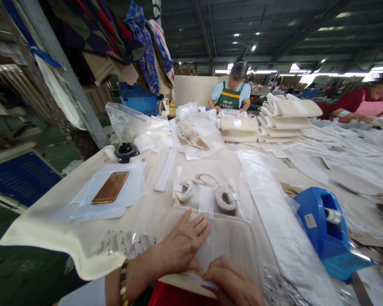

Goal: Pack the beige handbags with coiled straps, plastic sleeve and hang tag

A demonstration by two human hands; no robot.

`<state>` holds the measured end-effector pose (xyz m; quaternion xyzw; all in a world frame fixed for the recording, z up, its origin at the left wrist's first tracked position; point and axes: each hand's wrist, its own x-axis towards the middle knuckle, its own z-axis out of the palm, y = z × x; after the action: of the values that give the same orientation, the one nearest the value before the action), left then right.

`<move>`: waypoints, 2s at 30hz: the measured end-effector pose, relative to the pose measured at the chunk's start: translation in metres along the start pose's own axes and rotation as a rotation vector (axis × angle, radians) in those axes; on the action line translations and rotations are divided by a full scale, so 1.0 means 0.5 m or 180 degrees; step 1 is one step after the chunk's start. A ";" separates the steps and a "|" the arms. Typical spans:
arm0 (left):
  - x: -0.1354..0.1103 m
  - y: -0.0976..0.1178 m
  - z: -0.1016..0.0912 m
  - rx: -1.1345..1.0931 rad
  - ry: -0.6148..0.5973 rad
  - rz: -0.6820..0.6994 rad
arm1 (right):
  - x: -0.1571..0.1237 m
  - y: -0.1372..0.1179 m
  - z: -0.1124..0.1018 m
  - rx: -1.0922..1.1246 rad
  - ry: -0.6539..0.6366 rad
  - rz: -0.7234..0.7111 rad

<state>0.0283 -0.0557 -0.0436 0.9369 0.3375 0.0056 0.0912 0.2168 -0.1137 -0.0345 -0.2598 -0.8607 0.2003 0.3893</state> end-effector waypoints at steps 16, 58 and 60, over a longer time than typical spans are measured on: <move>-0.022 -0.012 0.012 -0.0323 0.0105 0.0192 | 0.058 0.133 0.036 -0.0794 0.0400 0.1036; -0.009 0.040 0.090 0.0462 0.2421 -0.0003 | -0.118 0.166 -0.376 -0.2545 0.2532 0.3062; -0.002 0.035 0.100 0.0262 0.2658 0.0036 | -0.147 0.182 -0.407 -0.2020 0.2278 0.3592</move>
<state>0.0421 -0.0781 -0.0897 0.8588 0.3403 0.3719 -0.0910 0.4422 -0.0578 -0.0005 -0.8123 -0.4332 0.0145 0.3902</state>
